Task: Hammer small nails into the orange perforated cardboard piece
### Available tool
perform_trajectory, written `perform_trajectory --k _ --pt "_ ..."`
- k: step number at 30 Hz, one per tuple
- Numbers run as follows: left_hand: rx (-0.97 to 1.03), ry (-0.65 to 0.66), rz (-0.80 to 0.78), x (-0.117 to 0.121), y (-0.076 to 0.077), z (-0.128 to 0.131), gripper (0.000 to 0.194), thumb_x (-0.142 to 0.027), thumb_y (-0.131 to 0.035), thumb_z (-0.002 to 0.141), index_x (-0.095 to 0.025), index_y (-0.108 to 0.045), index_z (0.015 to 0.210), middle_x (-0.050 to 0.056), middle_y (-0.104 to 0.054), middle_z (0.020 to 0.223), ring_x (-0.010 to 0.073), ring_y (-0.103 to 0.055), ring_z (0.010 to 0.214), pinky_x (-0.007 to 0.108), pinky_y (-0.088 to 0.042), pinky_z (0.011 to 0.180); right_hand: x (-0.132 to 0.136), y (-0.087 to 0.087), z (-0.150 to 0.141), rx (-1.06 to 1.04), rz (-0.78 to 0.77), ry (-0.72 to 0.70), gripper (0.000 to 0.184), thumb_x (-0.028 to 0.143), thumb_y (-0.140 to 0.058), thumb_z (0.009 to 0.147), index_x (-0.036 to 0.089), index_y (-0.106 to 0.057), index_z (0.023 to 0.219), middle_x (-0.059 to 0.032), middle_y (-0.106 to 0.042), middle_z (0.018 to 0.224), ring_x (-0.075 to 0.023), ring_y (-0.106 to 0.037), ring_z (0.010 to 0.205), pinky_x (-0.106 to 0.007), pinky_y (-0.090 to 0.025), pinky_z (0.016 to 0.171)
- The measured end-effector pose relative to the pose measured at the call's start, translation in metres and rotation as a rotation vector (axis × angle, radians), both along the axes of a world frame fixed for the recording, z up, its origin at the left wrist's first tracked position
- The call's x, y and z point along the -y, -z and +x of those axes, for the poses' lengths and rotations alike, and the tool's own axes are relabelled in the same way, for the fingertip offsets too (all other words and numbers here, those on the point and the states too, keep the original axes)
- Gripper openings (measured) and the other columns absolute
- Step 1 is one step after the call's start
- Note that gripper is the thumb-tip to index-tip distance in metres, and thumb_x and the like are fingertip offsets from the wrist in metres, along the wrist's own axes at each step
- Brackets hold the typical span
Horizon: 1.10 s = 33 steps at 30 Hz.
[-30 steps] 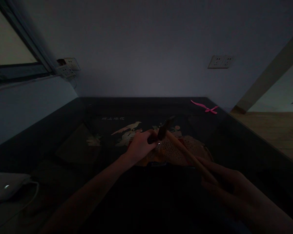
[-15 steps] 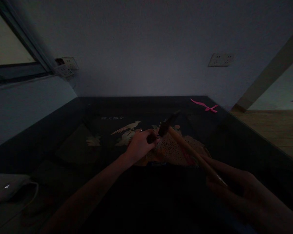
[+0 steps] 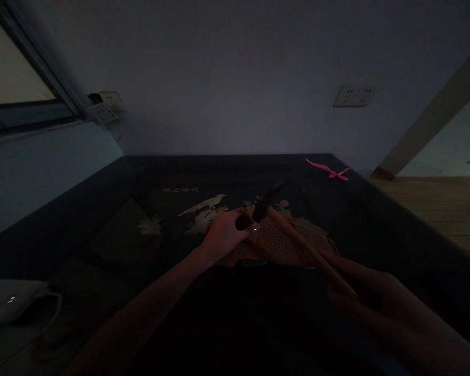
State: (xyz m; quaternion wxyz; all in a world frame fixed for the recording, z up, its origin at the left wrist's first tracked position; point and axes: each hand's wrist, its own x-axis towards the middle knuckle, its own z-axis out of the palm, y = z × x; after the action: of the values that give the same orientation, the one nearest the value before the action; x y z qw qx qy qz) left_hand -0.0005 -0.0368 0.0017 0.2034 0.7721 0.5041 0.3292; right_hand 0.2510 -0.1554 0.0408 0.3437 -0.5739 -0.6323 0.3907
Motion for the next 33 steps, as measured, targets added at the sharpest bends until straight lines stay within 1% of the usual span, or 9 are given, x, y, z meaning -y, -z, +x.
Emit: perform_trajectory --k 5,10,13,15,18,23,28,30,33 --pt "-0.002 -0.005 0.002 0.0 -0.001 0.0 0.003 -0.017 -0.065 0.076 -0.016 -0.065 0.079 0.001 -0.07 0.076 0.0164 -0.064 0.07 0.028 -0.047 0.068 -0.002 -0.001 0.002 0.071 -0.033 -0.077 0.051 0.048 -0.062 0.08 0.032 -0.058 0.129 -0.006 -0.073 0.108 -0.0267 -0.07 0.093 -0.034 -0.059 0.076" --pt "-0.039 -0.012 -0.002 0.0 -0.002 0.001 0.004 -0.017 -0.066 0.076 -0.017 -0.065 0.079 0.001 -0.07 0.076 0.0172 -0.064 0.07 0.029 -0.047 0.067 -0.001 -0.007 -0.004 0.079 -0.084 -0.113 0.056 0.051 -0.056 0.082 0.026 -0.056 0.132 -0.0085 -0.073 0.105 -0.0261 -0.071 0.086 -0.032 -0.061 0.068" --pt "-0.021 -0.018 -0.023 0.001 -0.002 0.001 0.006 -0.015 -0.066 0.074 -0.017 -0.065 0.079 0.001 -0.07 0.077 0.0172 -0.065 0.071 0.027 -0.047 0.067 0.0 -0.005 -0.006 0.06 -0.106 -0.091 0.057 0.049 -0.059 0.08 0.023 -0.058 0.13 -0.0077 -0.074 0.093 -0.0263 -0.07 0.088 -0.032 -0.06 0.071" --pt "-0.008 -0.02 -0.035 0.001 -0.003 0.001 0.005 -0.015 -0.066 0.075 -0.017 -0.065 0.08 0.001 -0.07 0.076 0.0164 -0.065 0.07 0.027 -0.047 0.066 0.0 -0.004 -0.005 0.067 -0.121 -0.089 0.059 0.049 -0.058 0.082 0.026 -0.051 0.135 -0.0051 -0.074 0.084 -0.0237 -0.071 0.08 -0.027 -0.06 0.062" --pt "-0.016 -0.02 -0.042 0.001 -0.003 0.001 0.005 -0.018 -0.065 0.077 -0.017 -0.065 0.081 0.001 -0.069 0.075 0.0165 -0.064 0.069 0.027 -0.047 0.065 0.001 -0.005 -0.002 0.061 -0.135 -0.121 0.059 0.05 -0.056 0.083 0.029 -0.048 0.137 -0.0057 -0.074 0.091 -0.0212 -0.07 0.068 -0.025 -0.058 0.048" --pt "-0.07 -0.017 -0.028 0.0 -0.003 0.0 0.005 -0.018 -0.066 0.076 -0.017 -0.065 0.081 0.001 -0.07 0.077 0.0176 -0.065 0.071 0.03 -0.047 0.07 -0.001 -0.008 -0.005 0.038 -0.137 -0.106 0.057 0.047 -0.06 0.08 0.023 -0.057 0.131 -0.009 -0.073 0.103 -0.0269 -0.07 0.083 -0.035 -0.06 0.069" --pt "-0.034 -0.008 -0.018 0.001 -0.003 0.0 0.005 -0.021 -0.065 0.078 -0.018 -0.066 0.082 0.001 -0.07 0.077 0.017 -0.065 0.071 0.03 -0.048 0.073 -0.001 -0.01 -0.005 0.064 -0.064 -0.101 0.053 0.047 -0.061 0.081 0.027 -0.058 0.13 -0.0042 -0.074 0.084 -0.0279 -0.068 0.092 -0.033 -0.059 0.072" --pt "-0.021 -0.006 -0.034 0.001 -0.002 0.0 0.005 -0.021 -0.065 0.078 -0.018 -0.066 0.082 0.001 -0.069 0.077 0.017 -0.065 0.071 0.029 -0.047 0.071 0.0 -0.01 -0.005 0.082 -0.054 -0.093 0.051 0.046 -0.061 0.081 0.028 -0.059 0.129 -0.0034 -0.073 0.079 -0.0264 -0.07 0.085 -0.031 -0.06 0.065" --pt "-0.031 0.0 -0.042 -0.001 0.0 -0.001 0.007 -0.019 -0.065 0.076 -0.018 -0.066 0.082 0.001 -0.069 0.078 0.0174 -0.064 0.072 0.028 -0.047 0.069 -0.001 -0.009 -0.007 0.09 -0.076 -0.073 0.052 0.045 -0.062 0.078 0.026 -0.061 0.127 -0.0068 -0.074 0.087 -0.0242 -0.069 0.069 -0.029 -0.058 0.05"
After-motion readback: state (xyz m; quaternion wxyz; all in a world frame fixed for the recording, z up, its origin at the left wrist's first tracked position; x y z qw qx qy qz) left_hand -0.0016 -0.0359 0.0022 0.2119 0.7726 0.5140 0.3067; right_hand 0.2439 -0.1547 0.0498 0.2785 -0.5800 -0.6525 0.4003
